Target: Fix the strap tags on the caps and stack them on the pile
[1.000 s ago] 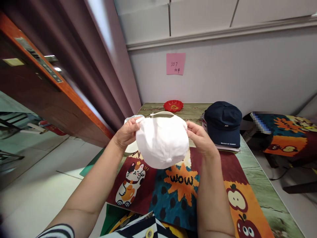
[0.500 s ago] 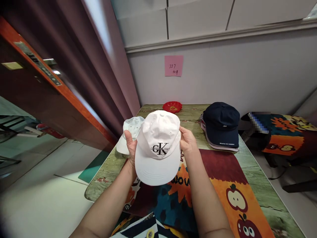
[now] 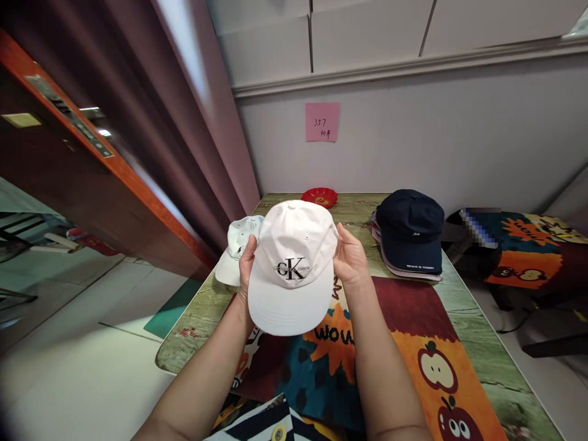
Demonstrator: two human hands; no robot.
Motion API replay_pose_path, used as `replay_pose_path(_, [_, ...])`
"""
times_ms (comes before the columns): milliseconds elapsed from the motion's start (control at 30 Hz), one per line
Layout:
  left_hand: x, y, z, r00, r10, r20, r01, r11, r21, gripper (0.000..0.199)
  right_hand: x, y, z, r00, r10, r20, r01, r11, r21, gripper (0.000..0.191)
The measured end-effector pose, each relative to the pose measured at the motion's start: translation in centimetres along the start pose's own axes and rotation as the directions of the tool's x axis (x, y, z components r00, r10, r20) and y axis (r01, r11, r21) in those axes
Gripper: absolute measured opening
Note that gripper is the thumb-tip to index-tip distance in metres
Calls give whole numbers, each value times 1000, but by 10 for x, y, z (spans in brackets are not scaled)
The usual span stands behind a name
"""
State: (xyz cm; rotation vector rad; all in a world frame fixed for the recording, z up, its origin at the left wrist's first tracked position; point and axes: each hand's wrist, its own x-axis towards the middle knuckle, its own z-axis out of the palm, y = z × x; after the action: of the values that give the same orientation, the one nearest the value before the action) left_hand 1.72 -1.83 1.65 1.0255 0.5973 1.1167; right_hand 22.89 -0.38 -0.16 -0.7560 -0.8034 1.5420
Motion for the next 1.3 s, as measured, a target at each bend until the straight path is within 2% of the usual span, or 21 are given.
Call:
replay_pose_path(100, [5, 10, 1, 999, 16, -30, -16, 1000, -5, 82, -14, -7, 9, 998, -50, 39, 52, 997, -65, 60])
replay_pose_path(267, [8, 9, 2, 1000, 23, -15, -23, 999, -27, 76, -18, -3, 15, 996, -90, -22, 90, 996, -14, 45])
replay_pose_path(367, [8, 1, -2, 1000, -5, -1, 4, 995, -103, 74, -13, 0, 13, 996, -81, -26, 83, 991, 105, 36])
replay_pose_path(500, [10, -5, -9, 994, -108, -1, 101, 931, -351, 68, -3, 1, 5, 998, -12, 57, -6, 951, 310, 30])
replay_pose_path(567, [11, -6, -12, 980, -196, 28, 189, 885, -425, 62, 0, 1, -2, 996, 16, 86, -47, 926, 375, 28])
replay_pose_path(667, [12, -7, -14, 946, -316, 69, 312, 835, -452, 56, 4, 1, -12, 997, 32, 65, -55, 918, 392, 25])
replay_pose_path(767, [13, -9, -13, 935, -343, 90, 346, 825, -446, 60, 6, 1, -17, 999, 28, 23, -34, 947, 320, 22])
replay_pose_path(867, [16, -7, -12, 950, -300, 92, 309, 841, -444, 64, 4, 1, -12, 1000, 7, 6, -8, 972, 236, 23])
replay_pose_path(933, [21, -3, -13, 966, -254, 56, 252, 862, -441, 67, 0, -1, -6, 999, 17, 28, -22, 986, 167, 32])
replay_pose_path(1033, [32, 5, -16, 976, -203, -85, 146, 888, -437, 71, -10, -5, -2, 996, 73, 43, -70, 996, -62, 50])
replay_pose_path(1133, [42, 12, -18, 954, -136, -269, 5, 900, -435, 73, -19, -10, -4, 979, 169, 113, -132, 950, -282, 50])
replay_pose_path(1200, [46, 12, -16, 942, -74, -326, -77, 901, -428, 70, -21, -13, -5, 970, 180, 161, -133, 955, -264, 48])
replay_pose_path(1300, [47, 1, -12, 943, -46, -331, -110, 892, -439, 66, -22, -16, -5, 985, 86, 150, -65, 988, -143, 45])
